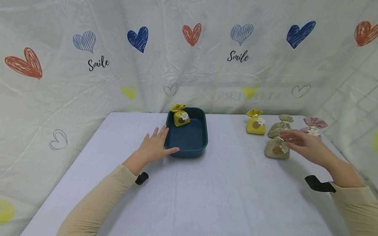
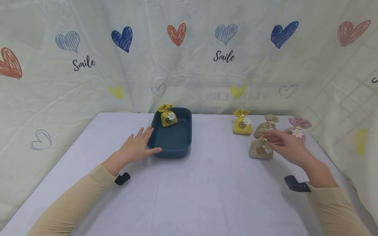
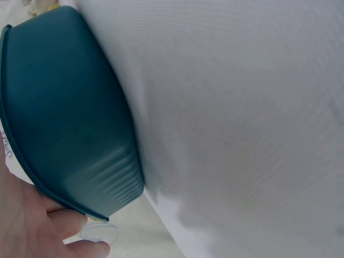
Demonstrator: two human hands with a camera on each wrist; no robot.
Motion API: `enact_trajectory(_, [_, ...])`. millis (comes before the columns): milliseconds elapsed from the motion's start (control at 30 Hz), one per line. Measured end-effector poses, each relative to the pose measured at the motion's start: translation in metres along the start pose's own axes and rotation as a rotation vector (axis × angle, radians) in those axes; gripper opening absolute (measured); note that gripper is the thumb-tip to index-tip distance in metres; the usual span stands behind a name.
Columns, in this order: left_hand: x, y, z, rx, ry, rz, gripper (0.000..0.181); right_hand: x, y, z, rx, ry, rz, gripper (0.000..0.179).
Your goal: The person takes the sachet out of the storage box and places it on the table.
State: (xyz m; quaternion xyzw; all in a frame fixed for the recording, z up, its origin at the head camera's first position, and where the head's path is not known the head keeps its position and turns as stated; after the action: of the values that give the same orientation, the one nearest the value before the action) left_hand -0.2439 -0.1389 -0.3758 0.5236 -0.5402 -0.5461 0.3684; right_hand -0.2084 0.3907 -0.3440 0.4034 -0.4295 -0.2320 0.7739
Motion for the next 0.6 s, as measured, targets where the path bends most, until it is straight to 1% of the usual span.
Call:
enact_trajectory(100, [0.000, 0.000, 0.000, 0.000, 0.003, -0.001, 0.110, 0.006, -0.002, 0.004, -0.027, 0.025, 0.001, 0.033])
enact_trajectory(167, [0.000, -0.001, 0.000, -0.002, 0.004, -0.004, 0.110, 0.010, -0.004, 0.006, -0.038, 0.025, 0.001, 0.031])
enact_trajectory(333, [0.000, -0.001, -0.001, -0.004, 0.001, -0.005, 0.109, 0.017, -0.010, 0.012, -0.051, 0.010, 0.046, 0.028])
enact_trajectory(500, [-0.001, 0.000, -0.001, -0.002, 0.001, -0.004, 0.109, 0.028, -0.015, 0.021, -0.072, 0.043, 0.083, 0.027])
enact_trajectory(600, [-0.001, 0.000, -0.001, 0.001, 0.002, -0.004, 0.110, 0.035, -0.016, 0.026, -0.069, 0.050, 0.103, 0.027])
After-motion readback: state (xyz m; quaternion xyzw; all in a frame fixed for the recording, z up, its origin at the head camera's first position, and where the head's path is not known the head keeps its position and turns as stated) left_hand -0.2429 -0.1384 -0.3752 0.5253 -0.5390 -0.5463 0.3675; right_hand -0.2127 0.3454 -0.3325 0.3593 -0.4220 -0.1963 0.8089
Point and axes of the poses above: each hand's wrist, its own z-axis towards the middle knuckle, its own y-axis out of the back of the hand, x = y × z, the point moved 1 cm from there along z, towards the middle knuckle, and after that the axes turned 6 degrees about y, right-handed, at the moved point
